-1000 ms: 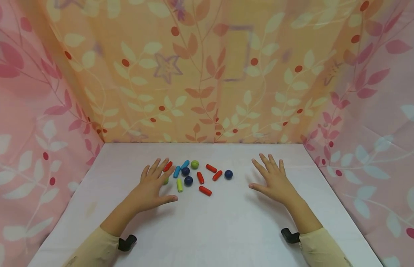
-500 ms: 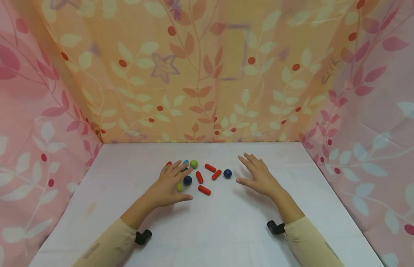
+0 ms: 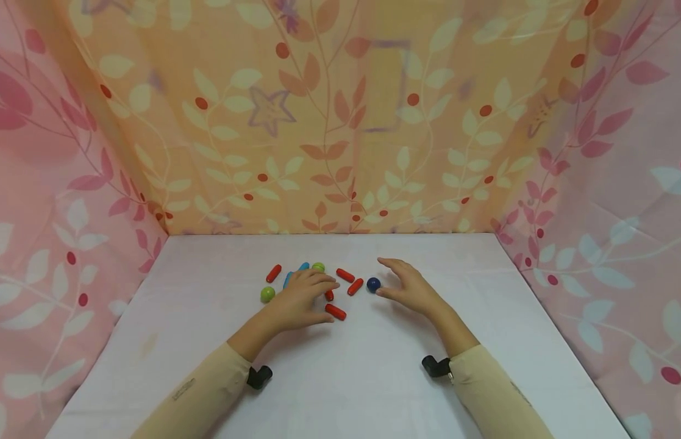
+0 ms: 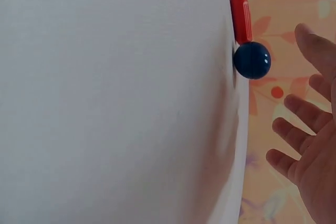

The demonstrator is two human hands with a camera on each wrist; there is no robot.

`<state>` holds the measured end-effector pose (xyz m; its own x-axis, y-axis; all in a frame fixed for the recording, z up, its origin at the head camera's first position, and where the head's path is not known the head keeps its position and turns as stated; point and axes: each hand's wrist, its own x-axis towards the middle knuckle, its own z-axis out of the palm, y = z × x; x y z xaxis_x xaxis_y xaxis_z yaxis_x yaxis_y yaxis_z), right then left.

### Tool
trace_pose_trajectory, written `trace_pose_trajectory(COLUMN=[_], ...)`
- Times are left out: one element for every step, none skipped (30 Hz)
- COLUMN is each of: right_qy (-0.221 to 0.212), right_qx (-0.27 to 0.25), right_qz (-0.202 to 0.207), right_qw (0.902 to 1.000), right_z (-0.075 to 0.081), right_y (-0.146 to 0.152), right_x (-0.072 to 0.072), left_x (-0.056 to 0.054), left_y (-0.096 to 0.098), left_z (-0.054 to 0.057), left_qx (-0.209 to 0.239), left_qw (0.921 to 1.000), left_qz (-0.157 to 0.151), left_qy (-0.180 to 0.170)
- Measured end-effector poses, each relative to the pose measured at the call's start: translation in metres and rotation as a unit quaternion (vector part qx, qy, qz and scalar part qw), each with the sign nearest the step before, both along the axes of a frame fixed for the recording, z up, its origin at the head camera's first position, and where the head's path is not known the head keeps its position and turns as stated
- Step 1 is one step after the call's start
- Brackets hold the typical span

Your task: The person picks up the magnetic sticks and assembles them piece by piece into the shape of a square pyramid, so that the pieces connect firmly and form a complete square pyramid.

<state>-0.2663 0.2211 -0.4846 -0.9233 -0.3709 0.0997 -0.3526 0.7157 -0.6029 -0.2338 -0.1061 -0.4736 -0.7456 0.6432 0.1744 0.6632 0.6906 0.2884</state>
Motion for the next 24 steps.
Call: trace_pose_trajectory(right_qy=[-0.005,-0.011,-0.015,-0.019,-0.023,-0.025,-0.027,-0.031,-0.035,-0.038,-0.042,-0.046,-0.05,-0.055,-0.059,-0.061,-0.064,-0.067,-0.069,-0.069,-0.071,-0.073,-0.076,-0.076], right_qx=[-0.006,-0.01,-0.014,-0.017,-0.021,-0.022,-0.021,-0.022,-0.024,-0.025,-0.028,-0.028,-0.032,-0.037,-0.041,-0.043,-0.044,-0.046,-0.048,-0.047,-0.047,-0.047,-0.048,-0.049], right_qz=[-0.002,-0.004,-0.006,-0.007,-0.008,-0.007,-0.006,-0.005,-0.005,-0.003,-0.002,-0.001,0.001,0.002,0.002,0.003,0.003,0.003,0.003,0.003,0.002,0.001,0.0,0.0], right_qw=[1.0,0.9999,0.9998,0.9996,0.9995,0.9994,0.9994,0.9993,0.9991,0.9989,0.9987,0.9985,0.9982,0.9978,0.9974,0.9972,0.997,0.9967,0.9965,0.9965,0.9964,0.9962,0.996,0.9959], right_z=[0.0,-0.001,-0.002,-0.003,-0.004,-0.005,-0.006,-0.007,-0.008,-0.009,-0.009,-0.01,-0.011,-0.012,-0.013,-0.014,-0.015,-0.017,-0.018,-0.019,-0.02,-0.021,-0.022,-0.023], right_y=[-0.001,-0.003,-0.004,-0.005,-0.006,-0.007,-0.008,-0.009,-0.009,-0.01,-0.011,-0.012,-0.012,-0.013,-0.013,-0.013,-0.013,-0.014,-0.014,-0.014,-0.014,-0.015,-0.015,-0.015], right_x=[-0.001,-0.001,-0.002,-0.003,-0.005,-0.006,-0.008,-0.009,-0.01,-0.011,-0.012,-0.013,-0.014,-0.015,-0.015,-0.016,-0.017,-0.017,-0.018,-0.019,-0.019,-0.02,-0.02,-0.021], left_x=[-0.002,-0.003,-0.004,-0.004,-0.005,-0.006,-0.007,-0.008,-0.009,-0.01,-0.011,-0.012,-0.013,-0.014,-0.015,-0.015,-0.016,-0.016,-0.017,-0.017,-0.018,-0.018,-0.018,-0.019], left_y=[0.002,0.004,0.007,0.009,0.011,0.013,0.015,0.017,0.018,0.02,0.021,0.022,0.023,0.024,0.025,0.026,0.026,0.026,0.026,0.026,0.027,0.027,0.027,0.028], left_z=[-0.001,-0.001,-0.001,-0.001,-0.001,0.0,0.0,-0.001,-0.001,-0.002,-0.003,-0.005,-0.006,-0.007,-0.008,-0.009,-0.01,-0.011,-0.011,-0.012,-0.012,-0.012,-0.012,-0.012], left_qx=[-0.002,-0.005,-0.006,-0.009,-0.009,-0.013,-0.017,-0.023,-0.029,-0.034,-0.039,-0.045,-0.048,-0.05,-0.052,-0.053,-0.054,-0.055,-0.055,-0.056,-0.057,-0.059,-0.061,-0.062], left_qw=[1.0,1.0,0.9999,0.9999,0.9998,0.9996,0.9995,0.9992,0.999,0.9987,0.9985,0.9982,0.998,0.9978,0.9976,0.9974,0.9972,0.997,0.9968,0.9966,0.9964,0.9961,0.9959,0.9957], left_qz=[0.0,0.0,0.001,0.003,0.003,0.004,0.006,0.007,0.007,0.006,0.005,0.005,0.003,0.002,0.001,0.0,0.002,0.003,0.004,0.005,0.006,0.007,0.008,0.008], left_qy=[-0.001,-0.004,-0.008,-0.013,-0.019,-0.023,-0.027,-0.031,-0.033,-0.036,-0.038,-0.04,-0.042,-0.044,-0.047,-0.049,-0.051,-0.054,-0.057,-0.06,-0.063,-0.065,-0.066,-0.069])
